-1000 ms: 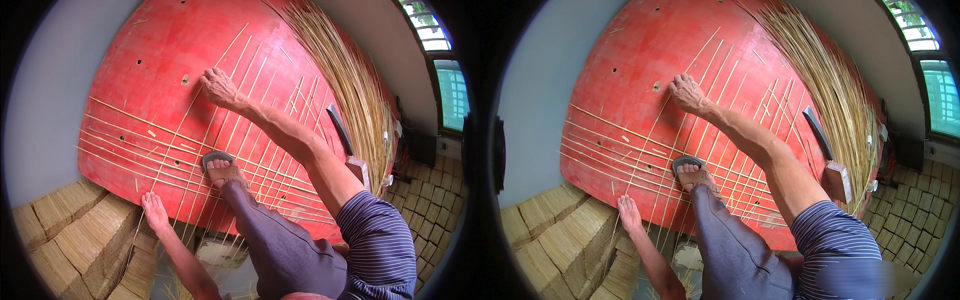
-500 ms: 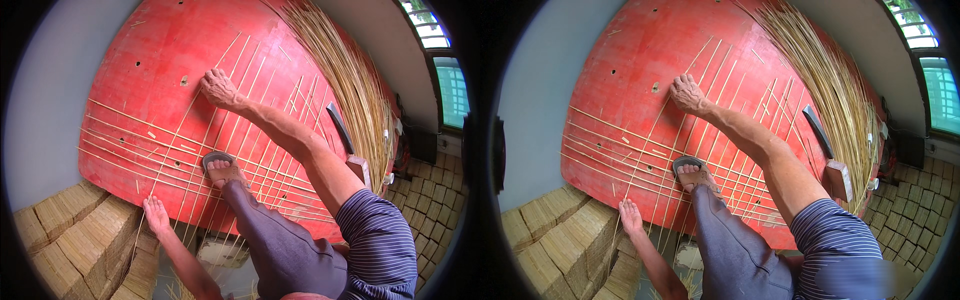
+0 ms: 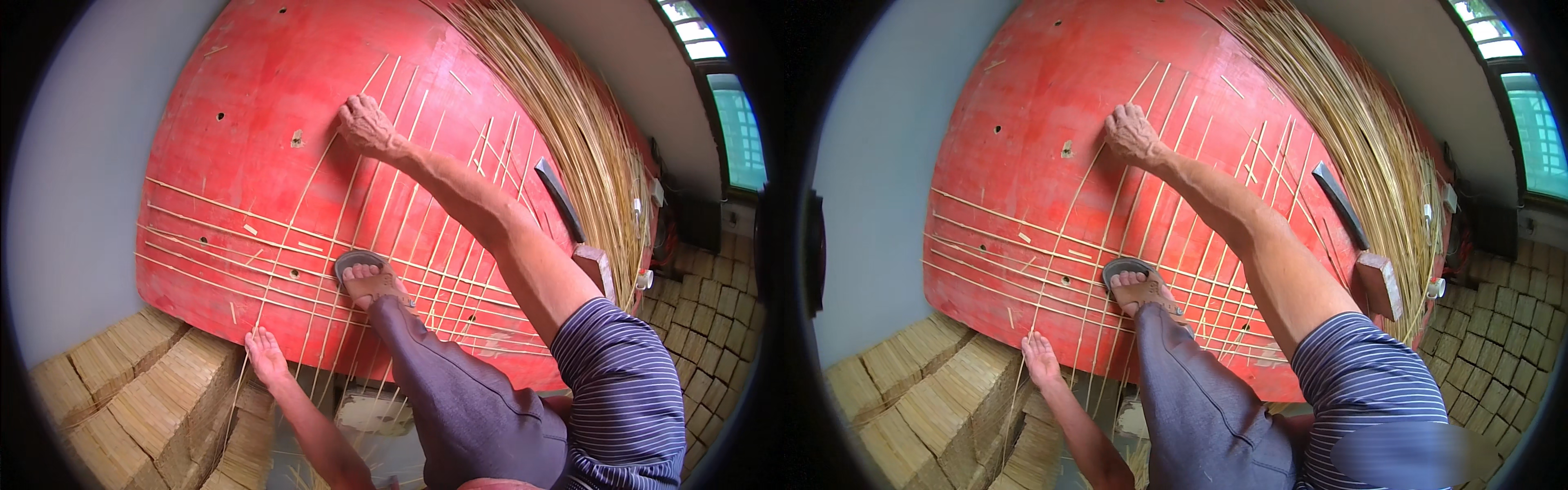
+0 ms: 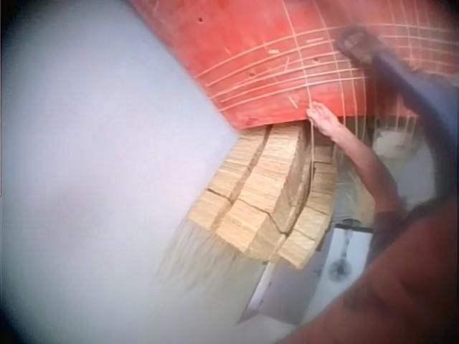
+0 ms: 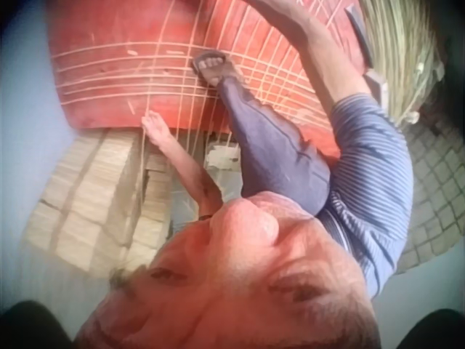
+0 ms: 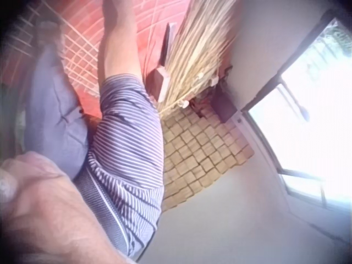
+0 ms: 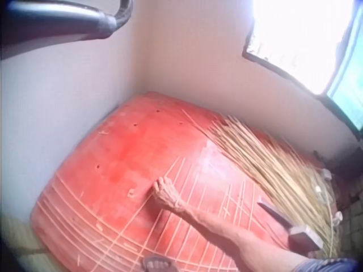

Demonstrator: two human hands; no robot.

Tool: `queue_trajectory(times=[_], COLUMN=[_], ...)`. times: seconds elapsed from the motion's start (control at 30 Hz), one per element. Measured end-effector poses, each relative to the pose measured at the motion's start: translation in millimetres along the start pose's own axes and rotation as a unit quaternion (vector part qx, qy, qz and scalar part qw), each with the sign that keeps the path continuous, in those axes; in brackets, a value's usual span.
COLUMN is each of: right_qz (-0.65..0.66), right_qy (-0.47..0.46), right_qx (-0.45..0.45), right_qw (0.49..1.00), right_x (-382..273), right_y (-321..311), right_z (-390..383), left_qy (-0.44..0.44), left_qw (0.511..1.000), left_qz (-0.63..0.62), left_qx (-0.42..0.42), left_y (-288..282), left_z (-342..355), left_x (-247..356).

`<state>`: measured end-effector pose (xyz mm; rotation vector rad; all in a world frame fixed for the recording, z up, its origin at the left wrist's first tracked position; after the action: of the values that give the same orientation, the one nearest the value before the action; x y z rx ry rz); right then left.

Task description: The person weaves thin bamboo strips by hand on a red circular board, interlacing them to form a mat. They occasionally use a small wooden block to press the weave and adjust the strips.

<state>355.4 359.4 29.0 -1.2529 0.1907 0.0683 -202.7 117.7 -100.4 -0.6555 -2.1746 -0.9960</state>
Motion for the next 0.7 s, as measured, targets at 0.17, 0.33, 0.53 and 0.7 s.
queue_trajectory(times=[0.17, 0.33, 0.53, 0.7], right_qz=[0.027, 0.059, 0.019, 0.157], right_qy=[0.043, 0.059, 0.027, -0.088], right_qx=[-0.058, -0.064, -0.033, -0.019], right_qw=[0.997, 0.995, 0.999, 0.984], right_x=[22, 21, 22, -60], right_y=[5, 5, 1, -24], right_z=[9, 12, 15, -16], left_qy=[-0.011, -0.014, -0.088, 0.223], left_qw=[1.0, 1.0, 0.98, 0.803], left_qz=[0.006, 0.006, 0.15, 0.545], left_qx=[0.018, 0.021, 0.092, -0.088], left_y=[1, 0, 15, 123], left_z=[-2, 0, -35, -47], left_x=[-4, -2, -8, 26])
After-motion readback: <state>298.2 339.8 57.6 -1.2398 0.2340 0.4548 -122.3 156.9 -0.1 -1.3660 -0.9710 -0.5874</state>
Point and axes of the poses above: each hand's wrist, its own z-axis towards the middle knuckle, its own y-axis out of the palm, x = y × z, the point moved 9 cm from there along z, towards the middle knuckle, and after that the axes turned 11 degrees about y, right-handed, at the moved point
